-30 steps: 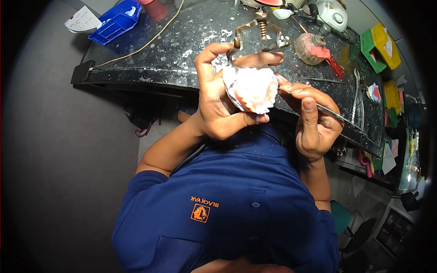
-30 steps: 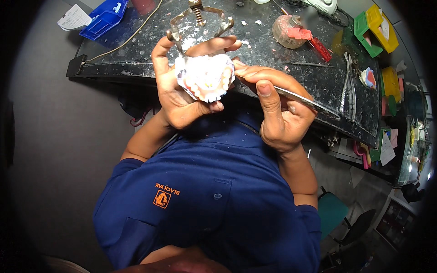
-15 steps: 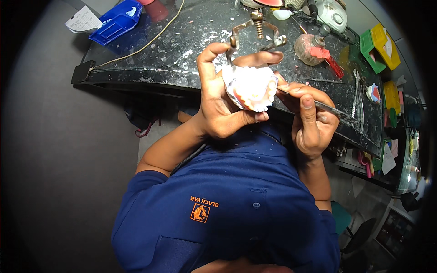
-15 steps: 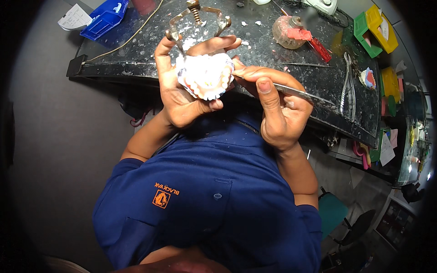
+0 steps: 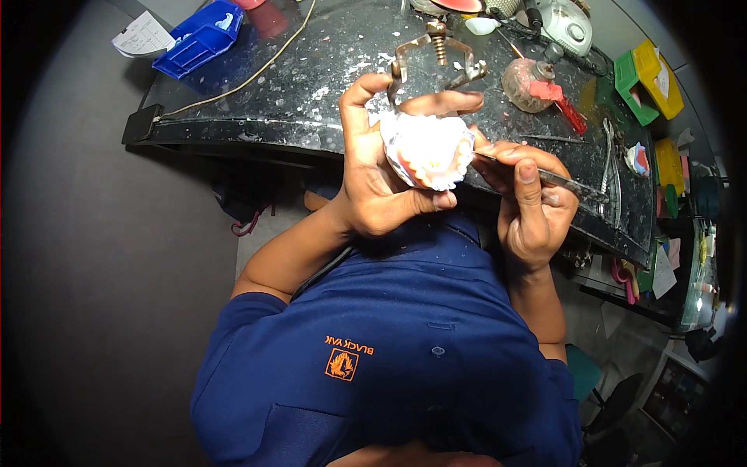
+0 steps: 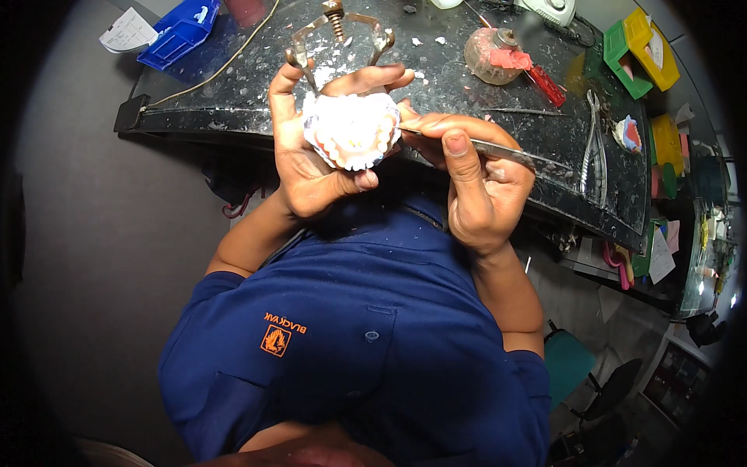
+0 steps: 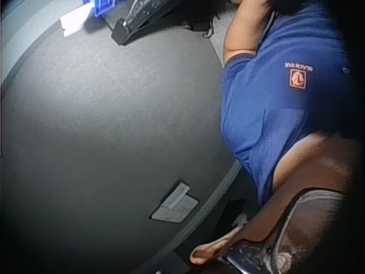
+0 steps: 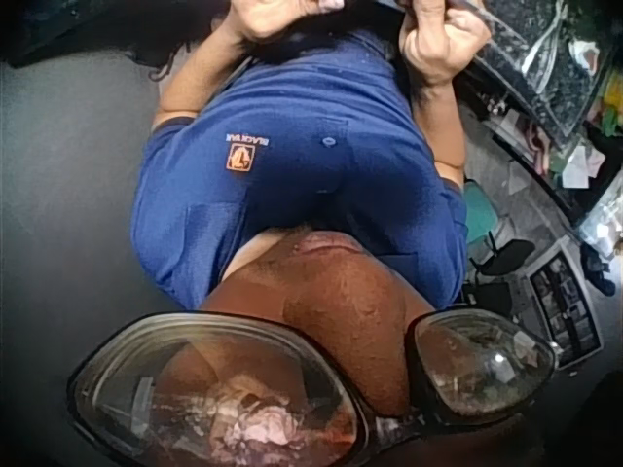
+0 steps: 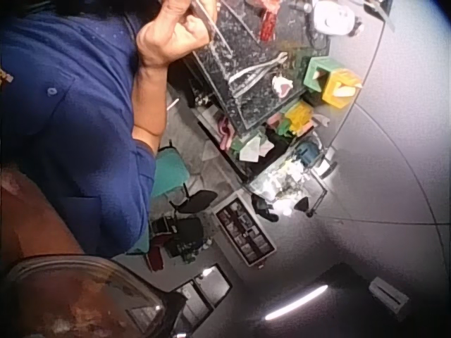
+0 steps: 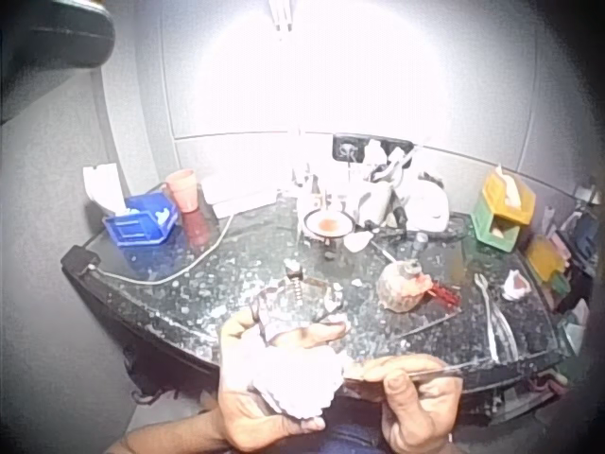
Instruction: The person picks up a dental model mounted on an articulator and a metal carving tool, then carves and trims the material around the teeth on the model.
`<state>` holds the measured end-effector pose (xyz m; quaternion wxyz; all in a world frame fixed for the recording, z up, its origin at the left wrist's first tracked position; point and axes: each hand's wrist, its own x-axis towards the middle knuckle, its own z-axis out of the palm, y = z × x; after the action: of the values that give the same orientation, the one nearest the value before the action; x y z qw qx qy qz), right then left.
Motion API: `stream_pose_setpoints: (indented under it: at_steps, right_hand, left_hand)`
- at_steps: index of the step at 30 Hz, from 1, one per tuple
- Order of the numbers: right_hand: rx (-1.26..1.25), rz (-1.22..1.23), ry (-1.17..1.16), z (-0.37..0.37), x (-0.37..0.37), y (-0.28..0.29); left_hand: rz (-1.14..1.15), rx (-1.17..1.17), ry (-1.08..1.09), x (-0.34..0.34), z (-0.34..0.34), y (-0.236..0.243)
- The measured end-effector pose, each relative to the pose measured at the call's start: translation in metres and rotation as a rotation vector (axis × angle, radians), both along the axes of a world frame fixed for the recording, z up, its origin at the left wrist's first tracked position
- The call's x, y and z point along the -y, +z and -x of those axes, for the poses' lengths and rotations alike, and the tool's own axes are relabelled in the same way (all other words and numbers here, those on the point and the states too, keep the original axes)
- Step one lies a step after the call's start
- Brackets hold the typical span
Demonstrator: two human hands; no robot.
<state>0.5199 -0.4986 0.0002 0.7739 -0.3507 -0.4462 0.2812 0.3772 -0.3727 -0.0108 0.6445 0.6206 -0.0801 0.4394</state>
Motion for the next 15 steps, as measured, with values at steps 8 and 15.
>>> stream_pose_setpoints:
  at_steps: [8,15]
  right_hand:
    - [0.0,0.022,-0.043,0.0006,0.001,0.0002]
    - [0.015,0.031,-0.042,0.0,0.0008,0.0013]
  left_hand:
    - [0.054,0.012,0.044,0.0064,-0.0011,0.0037]
    - [-0.047,0.004,0.068,0.0012,-0.0006,-0.0025]
